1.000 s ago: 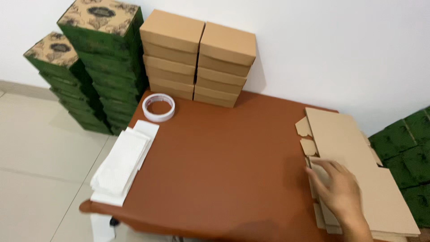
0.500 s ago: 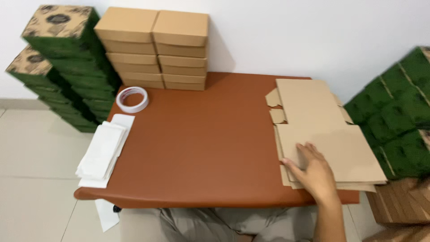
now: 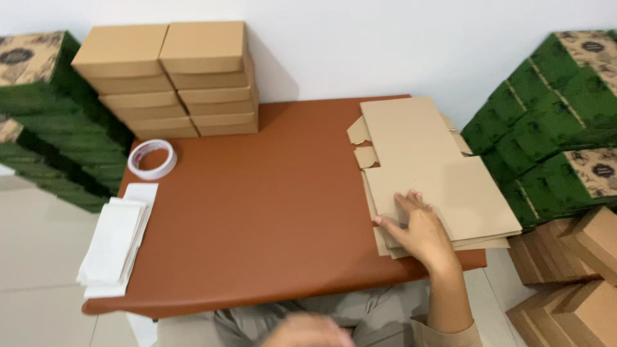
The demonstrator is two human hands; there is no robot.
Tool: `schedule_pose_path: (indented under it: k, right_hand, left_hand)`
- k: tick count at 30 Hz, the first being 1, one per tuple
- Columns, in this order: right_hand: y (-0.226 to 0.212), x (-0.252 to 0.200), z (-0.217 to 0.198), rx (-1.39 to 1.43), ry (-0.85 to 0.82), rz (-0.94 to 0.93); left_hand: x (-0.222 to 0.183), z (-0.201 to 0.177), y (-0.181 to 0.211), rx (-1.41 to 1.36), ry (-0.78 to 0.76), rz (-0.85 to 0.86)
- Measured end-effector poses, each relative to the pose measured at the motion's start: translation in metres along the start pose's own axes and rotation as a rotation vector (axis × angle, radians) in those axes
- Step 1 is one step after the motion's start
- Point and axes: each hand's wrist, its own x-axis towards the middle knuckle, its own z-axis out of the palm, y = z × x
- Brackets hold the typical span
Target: The person assembles a flat cardboard sheet into a box by folding the side flaps and tucking the tabs into slots. They then place a white paper insert inside the box, close the lid, and stack the finished box with others. The person repeats the process with a second cardboard sheet.
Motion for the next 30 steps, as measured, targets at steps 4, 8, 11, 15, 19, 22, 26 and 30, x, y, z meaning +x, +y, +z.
schedule_pose_path:
  k: [4, 8, 11, 15, 19, 22, 26, 30]
  right_hand:
    - [-0.031, -0.006, -0.041, 0.186, -0.158, 0.232]
    - [-0.031, -0.002, -0.051, 0.196, -0.174, 0.198]
    - [-0.041, -0.011, -0.057, 0.144, -0.206, 0.222]
    - [-0.019, -0.039, -0.032, 0.028, -0.106, 0.084]
    - [0.032, -0.058, -0.013, -0.079, 0.213, 0.034]
    - [0.073, -0.058, -0.015, -0.06, 0.389, -0.056]
    - [0.118, -0.046, -0.011, -0.128, 0.614, -0.117]
    - [0.123, -0.035, -0.026, -0.233, 0.852, -0.174]
  left_hand:
    - [0.04, -0.076, 0.061, 0.605, -0.012, -0.305]
    - [0.004, -0.1, 0.004, 0.905, 0.201, -0.611]
    - [-0.004, -0.103, -0.009, 0.908, 0.271, -0.668]
    - [-0.01, -0.104, -0.019, 0.952, 0.314, -0.681]
    - [-0.022, -0.106, -0.035, 1.031, 0.321, -0.655]
    - [-0.023, -0.107, -0.04, 1.001, 0.343, -0.689]
    - [-0.022, -0.106, -0.04, 0.965, 0.364, -0.704]
    - [-0.024, -0.107, -0.037, 0.907, 0.361, -0.695]
